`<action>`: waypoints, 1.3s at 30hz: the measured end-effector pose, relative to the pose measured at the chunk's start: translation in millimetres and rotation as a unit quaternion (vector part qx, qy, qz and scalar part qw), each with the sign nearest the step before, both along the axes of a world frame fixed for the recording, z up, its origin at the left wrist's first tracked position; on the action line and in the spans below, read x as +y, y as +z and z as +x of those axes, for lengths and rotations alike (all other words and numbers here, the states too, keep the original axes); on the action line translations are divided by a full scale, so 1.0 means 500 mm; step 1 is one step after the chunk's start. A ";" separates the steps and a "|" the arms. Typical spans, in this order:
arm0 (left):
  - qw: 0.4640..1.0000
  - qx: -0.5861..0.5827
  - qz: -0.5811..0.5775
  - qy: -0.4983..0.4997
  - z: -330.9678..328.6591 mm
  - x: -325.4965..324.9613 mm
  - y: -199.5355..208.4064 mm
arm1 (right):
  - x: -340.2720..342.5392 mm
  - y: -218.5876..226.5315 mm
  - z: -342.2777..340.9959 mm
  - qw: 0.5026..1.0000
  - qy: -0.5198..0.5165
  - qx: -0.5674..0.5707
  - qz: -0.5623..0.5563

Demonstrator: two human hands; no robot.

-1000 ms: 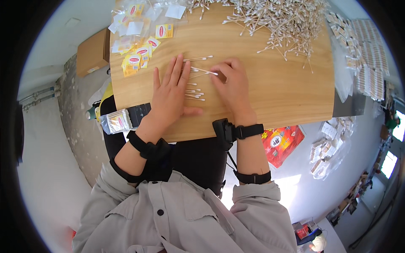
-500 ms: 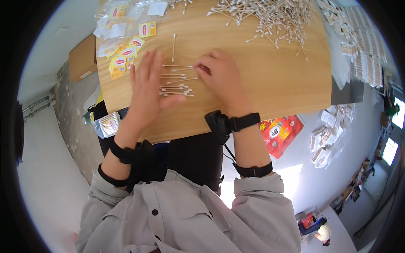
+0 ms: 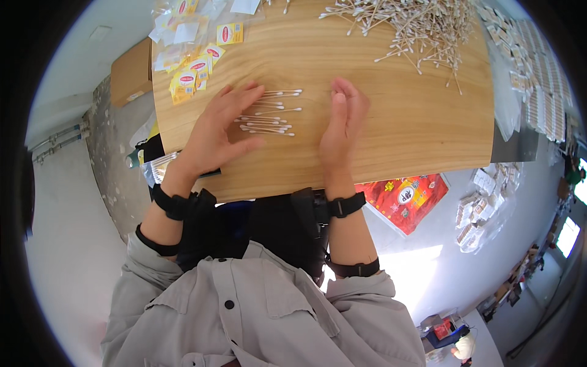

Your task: The person repeatedly gathers cotton swabs from a large pile on a wooden table, aligns them into neat rows, and places them into small transparent plastic bags. The person then seals the bags and sets them aside. This process is repeated multiple times throughout the video.

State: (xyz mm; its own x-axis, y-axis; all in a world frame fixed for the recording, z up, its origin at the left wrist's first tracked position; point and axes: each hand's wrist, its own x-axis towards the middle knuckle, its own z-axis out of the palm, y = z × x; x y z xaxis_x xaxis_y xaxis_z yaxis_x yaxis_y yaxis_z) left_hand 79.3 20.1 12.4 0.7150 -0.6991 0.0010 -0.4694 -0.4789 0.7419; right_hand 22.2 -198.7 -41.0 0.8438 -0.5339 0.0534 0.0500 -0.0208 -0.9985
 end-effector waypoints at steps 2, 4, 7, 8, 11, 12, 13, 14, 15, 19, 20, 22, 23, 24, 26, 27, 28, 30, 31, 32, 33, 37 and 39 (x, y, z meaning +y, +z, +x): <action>0.998 -0.062 0.017 0.016 -0.022 -0.002 0.002 | 0.023 -0.010 0.002 0.999 -0.008 -0.031 0.015; 0.987 -0.139 0.043 0.071 -0.048 -0.013 -0.014 | 0.046 -0.010 0.010 0.998 0.010 -0.055 0.000; 0.972 -0.134 0.025 0.190 -0.075 -0.042 -0.067 | 0.066 -0.007 0.022 0.998 0.034 -0.023 -0.045; 0.970 -0.142 0.053 0.188 -0.080 -0.052 -0.076 | 0.077 -0.007 0.028 0.998 0.055 -0.031 0.008; 0.965 -0.149 0.098 0.194 -0.090 -0.074 -0.087 | 0.094 -0.013 0.036 0.986 0.099 -0.063 0.120; 0.965 -0.143 0.089 0.203 -0.094 -0.078 -0.085 | 0.092 -0.012 0.036 0.983 0.102 -0.080 0.130; 0.964 -0.137 0.079 0.213 -0.096 -0.078 -0.083 | 0.087 -0.010 0.035 0.986 0.094 -0.077 0.112; 0.961 -0.146 0.092 0.218 -0.099 -0.074 -0.079 | 0.084 -0.008 0.034 0.989 0.086 -0.073 0.095; 0.957 -0.152 0.103 0.222 -0.101 -0.072 -0.069 | 0.079 0.011 0.030 0.996 0.067 -0.046 0.048; 0.965 -0.154 0.148 0.153 -0.093 -0.056 -0.047 | 0.032 0.068 -0.015 0.951 0.153 0.095 -0.251; 0.965 -0.153 0.152 0.150 -0.092 -0.058 -0.051 | 0.028 0.071 -0.022 0.946 0.164 0.096 -0.264; 0.965 -0.152 0.160 0.143 -0.092 -0.063 -0.060 | 0.025 0.071 -0.033 0.935 0.184 0.098 -0.286; 0.964 -0.156 0.161 0.145 -0.092 -0.062 -0.062 | 0.028 0.068 -0.032 0.934 0.182 0.091 -0.292; 0.963 -0.161 0.161 0.145 -0.091 -0.062 -0.064 | 0.031 0.063 -0.029 0.934 0.178 0.086 -0.299; 0.963 -0.164 0.161 0.144 -0.091 -0.064 -0.065 | 0.038 0.055 -0.026 0.932 0.166 0.088 -0.310; 0.962 -0.164 0.162 0.144 -0.090 -0.064 -0.064 | 0.042 0.052 -0.024 0.931 0.158 0.093 -0.314; 0.962 -0.164 0.164 0.144 -0.090 -0.064 -0.063 | 0.045 0.049 -0.022 0.931 0.151 0.099 -0.318; 0.960 -0.169 0.172 0.144 -0.090 -0.065 -0.067 | 0.050 0.045 -0.020 0.924 0.137 0.111 -0.339; 0.959 -0.171 0.175 0.145 -0.090 -0.065 -0.069 | 0.052 0.042 -0.019 0.920 0.131 0.117 -0.349; 0.960 -0.169 0.169 0.146 -0.090 -0.065 -0.069 | 0.056 0.040 -0.017 0.920 0.124 0.119 -0.351; 0.961 -0.168 0.163 0.147 -0.090 -0.064 -0.067 | 0.060 0.039 -0.016 0.921 0.116 0.120 -0.353; 0.964 -0.163 0.153 0.147 -0.090 -0.062 -0.060 | 0.068 0.059 -0.018 0.921 0.105 0.171 -0.333; 0.966 -0.150 0.159 0.139 -0.097 -0.061 -0.060 | 0.063 0.039 -0.018 0.972 0.040 0.106 -0.208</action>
